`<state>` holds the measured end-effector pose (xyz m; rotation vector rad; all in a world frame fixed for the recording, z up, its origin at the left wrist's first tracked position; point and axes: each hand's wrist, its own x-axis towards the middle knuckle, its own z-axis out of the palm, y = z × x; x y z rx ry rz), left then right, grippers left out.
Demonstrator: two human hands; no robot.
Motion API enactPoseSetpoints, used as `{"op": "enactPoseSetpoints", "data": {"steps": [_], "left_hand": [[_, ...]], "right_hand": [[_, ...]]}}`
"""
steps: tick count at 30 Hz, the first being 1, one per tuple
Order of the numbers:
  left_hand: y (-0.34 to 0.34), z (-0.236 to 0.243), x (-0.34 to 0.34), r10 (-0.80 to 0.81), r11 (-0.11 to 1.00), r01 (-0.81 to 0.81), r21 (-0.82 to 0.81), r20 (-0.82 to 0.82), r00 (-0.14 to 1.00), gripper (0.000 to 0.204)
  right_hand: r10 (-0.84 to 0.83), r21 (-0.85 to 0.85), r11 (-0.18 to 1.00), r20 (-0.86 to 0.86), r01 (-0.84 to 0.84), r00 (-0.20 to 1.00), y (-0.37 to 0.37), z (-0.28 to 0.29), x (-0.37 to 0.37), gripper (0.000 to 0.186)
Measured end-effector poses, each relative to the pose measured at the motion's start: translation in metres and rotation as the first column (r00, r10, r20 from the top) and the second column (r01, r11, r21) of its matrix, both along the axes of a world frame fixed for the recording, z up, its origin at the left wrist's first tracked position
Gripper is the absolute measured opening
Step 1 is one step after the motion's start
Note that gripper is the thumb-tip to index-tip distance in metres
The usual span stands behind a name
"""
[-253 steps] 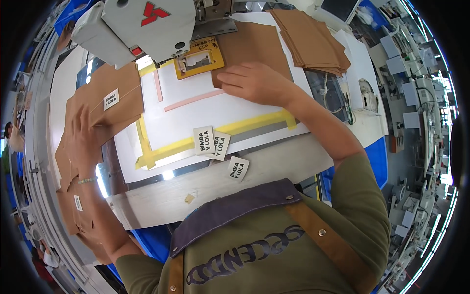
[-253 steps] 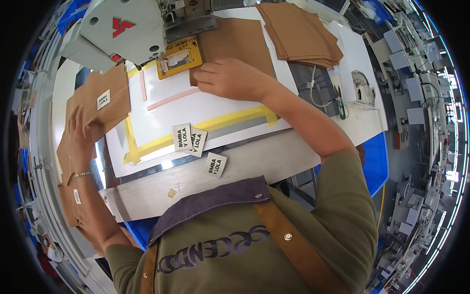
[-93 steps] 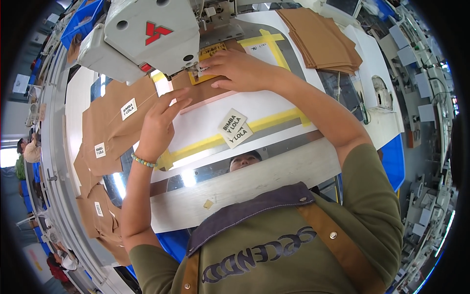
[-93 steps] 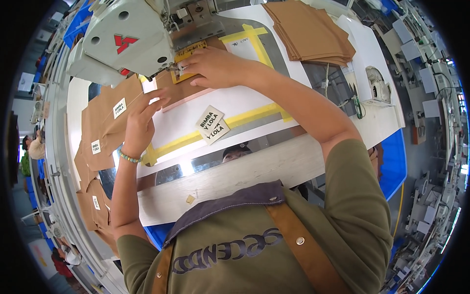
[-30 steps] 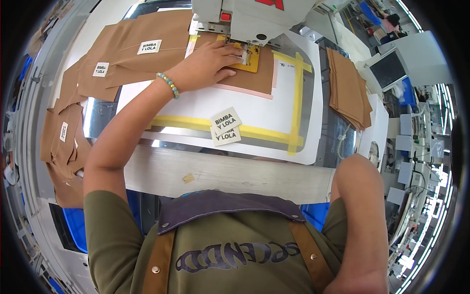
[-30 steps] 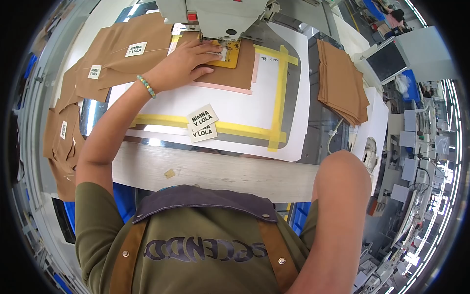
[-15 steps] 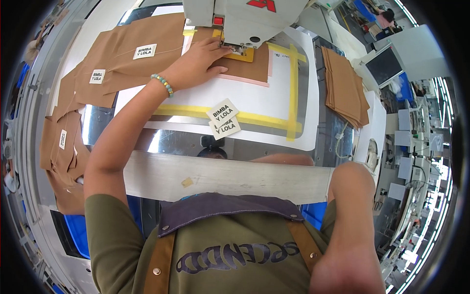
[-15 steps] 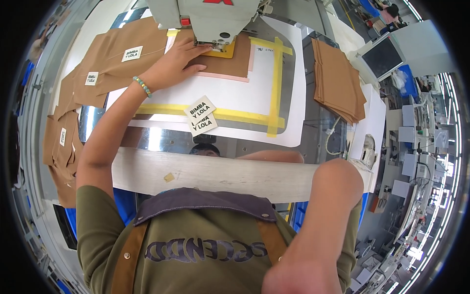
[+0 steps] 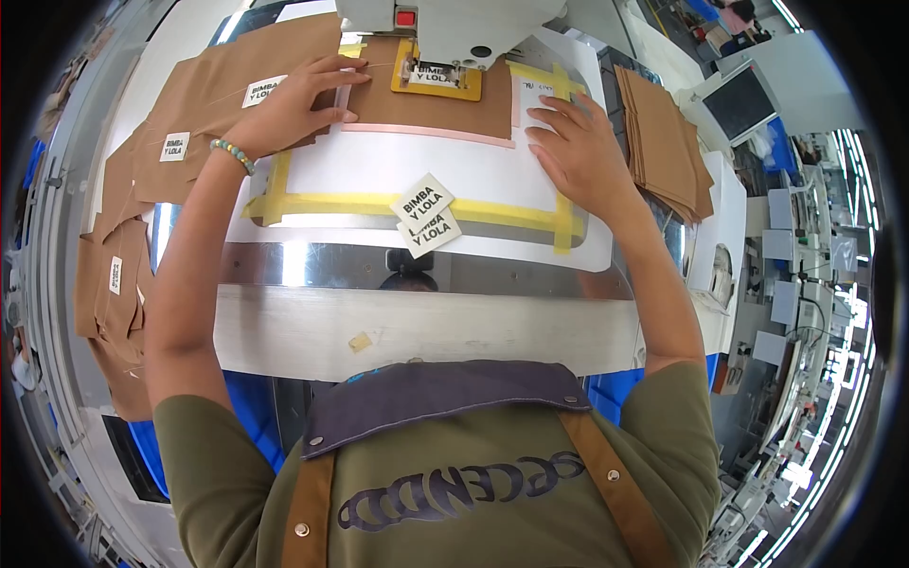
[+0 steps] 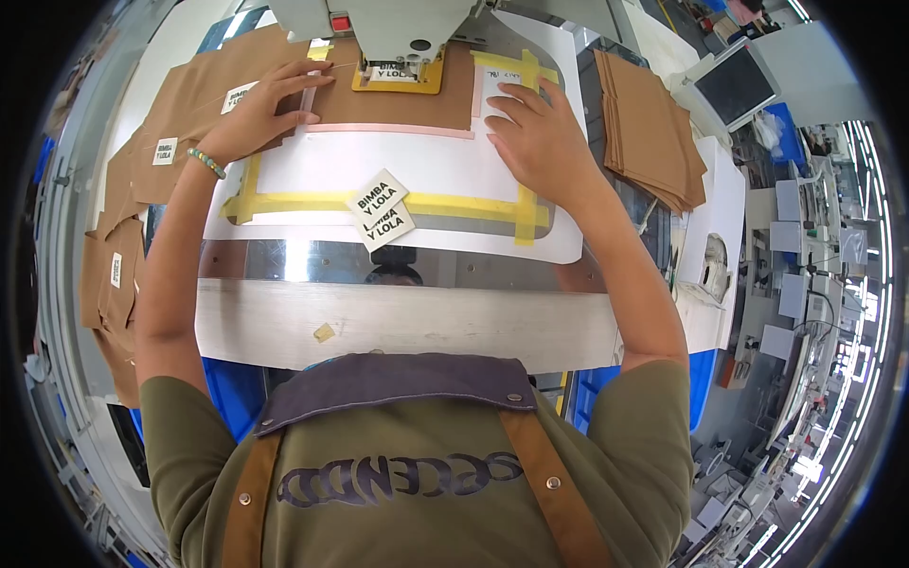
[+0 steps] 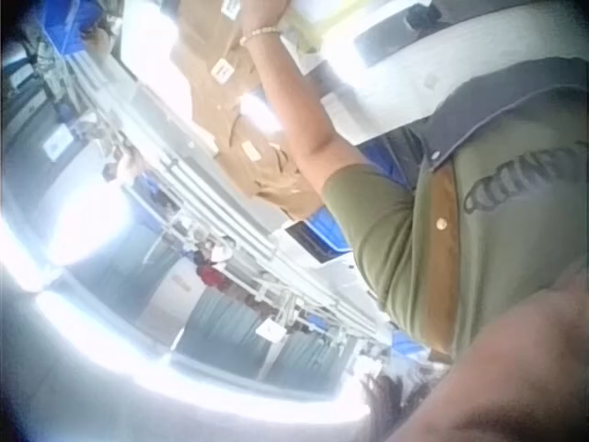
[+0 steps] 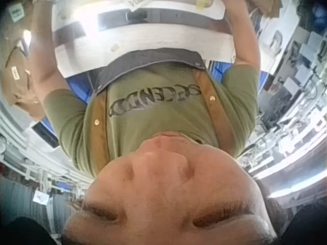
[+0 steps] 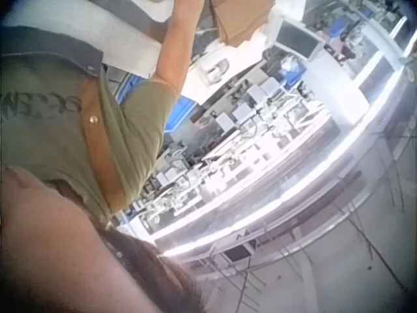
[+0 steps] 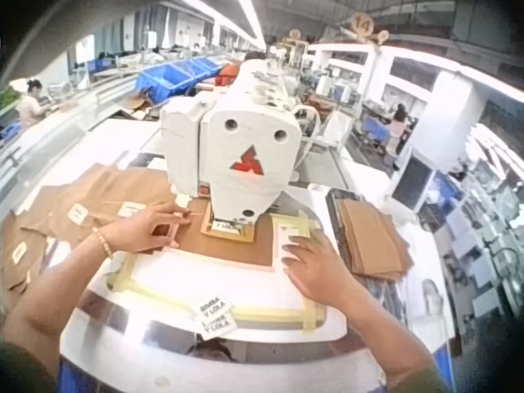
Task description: The recorder is sewing branded leather labels onto brown leather pieces using an industrial sewing machine.
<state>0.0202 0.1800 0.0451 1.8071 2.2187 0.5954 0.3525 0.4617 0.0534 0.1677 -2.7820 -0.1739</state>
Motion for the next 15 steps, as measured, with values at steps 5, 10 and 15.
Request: {"op": "enactPoseSetpoints", "data": {"steps": [5, 10, 15], "left_hand": [[0.0, -0.013, -0.003, -0.033, 0.998, 0.035, 0.053, -0.048, 0.998, 0.059], [0.02, -0.004, 0.012, -0.117, 0.977, 0.133, 0.169, -0.099, 0.988, 0.048], [0.024, -0.018, 0.041, -0.14, 0.957, 0.153, 0.247, -0.071, 0.988, 0.029]], "right_hand": [[0.013, -0.114, 0.993, 0.008, -0.013, 1.0, -0.01, -0.004, 0.008, 0.017], [-0.011, -0.3, 0.954, -0.116, -0.025, 0.993, -0.024, 0.021, 0.02, 0.015], [-0.323, -0.364, 0.899, -0.181, 0.242, 0.929, 0.025, 0.052, 0.05, 0.02]]}}
